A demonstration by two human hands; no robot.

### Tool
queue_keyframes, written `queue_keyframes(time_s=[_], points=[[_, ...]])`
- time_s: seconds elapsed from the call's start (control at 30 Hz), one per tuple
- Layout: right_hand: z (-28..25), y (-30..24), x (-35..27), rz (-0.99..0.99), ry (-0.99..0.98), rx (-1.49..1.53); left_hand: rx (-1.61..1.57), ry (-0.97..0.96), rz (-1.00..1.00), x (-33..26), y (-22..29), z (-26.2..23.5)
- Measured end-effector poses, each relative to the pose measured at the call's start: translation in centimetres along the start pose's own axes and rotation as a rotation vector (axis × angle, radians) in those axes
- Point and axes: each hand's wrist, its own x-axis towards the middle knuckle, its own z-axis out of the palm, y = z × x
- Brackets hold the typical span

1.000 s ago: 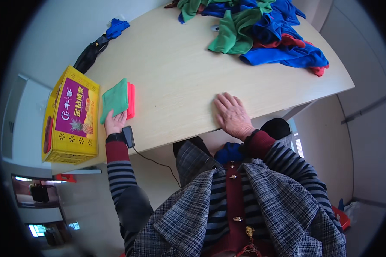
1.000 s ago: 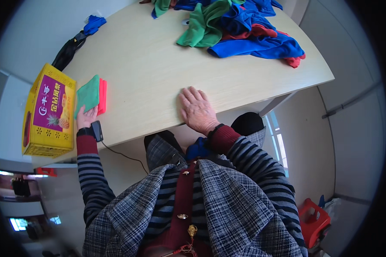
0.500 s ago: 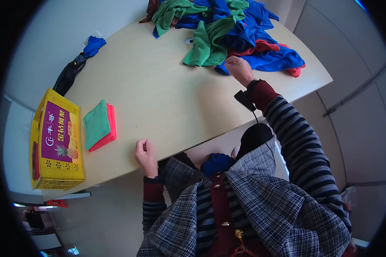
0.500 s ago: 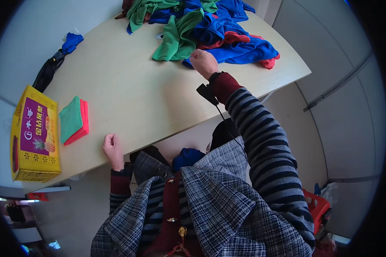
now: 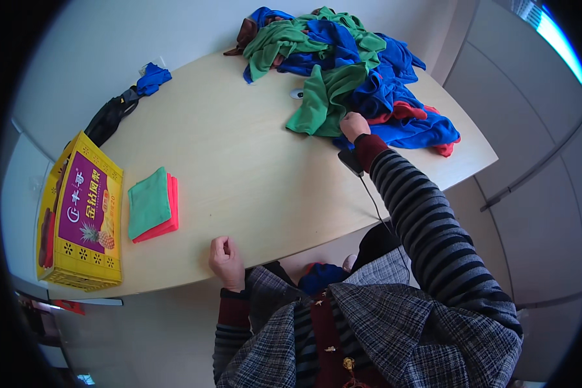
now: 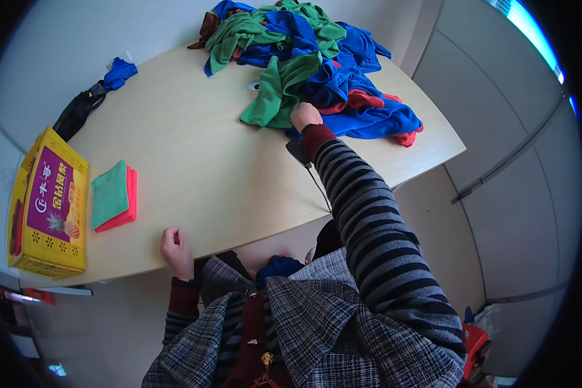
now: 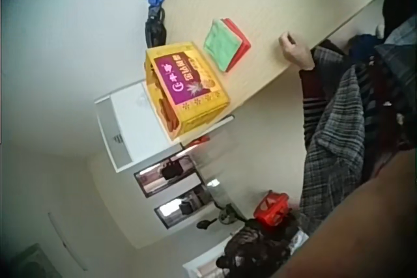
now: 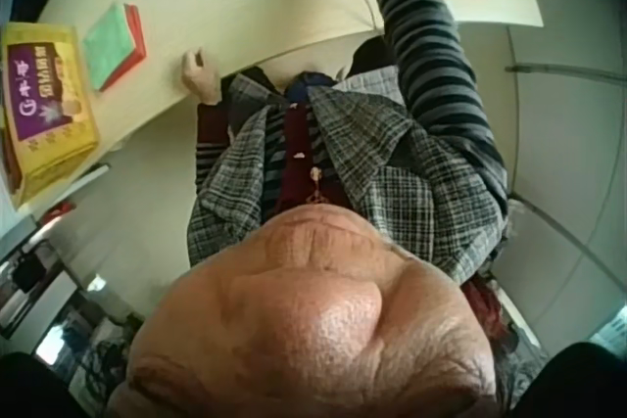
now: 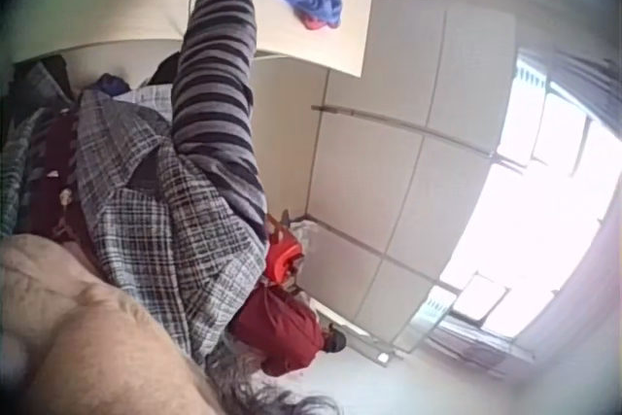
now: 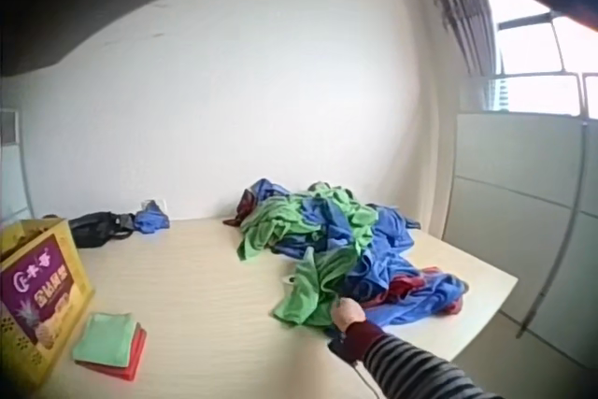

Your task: Fold various colorful cloths into neat squares on a table.

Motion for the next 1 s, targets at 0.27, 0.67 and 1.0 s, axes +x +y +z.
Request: queue_keyframes(time_s=[0.27,0.67,1.0], points=[[-5.8,-13.7,-16.6,-0.452,-0.348,0.777,0.026,-0.124,-0.025,-1.0,0.2,-1.1],[-8.0,-16.4,-34.9,-0.68,-0.703,0.884,-0.059,-0.126,0.173,-4.7,6.2,-5.1],[-7.0,-5.9,-32.8,-0.543,-0.262,0.303,0.163,0.136,0.031,-2.0,2.6,-8.5]])
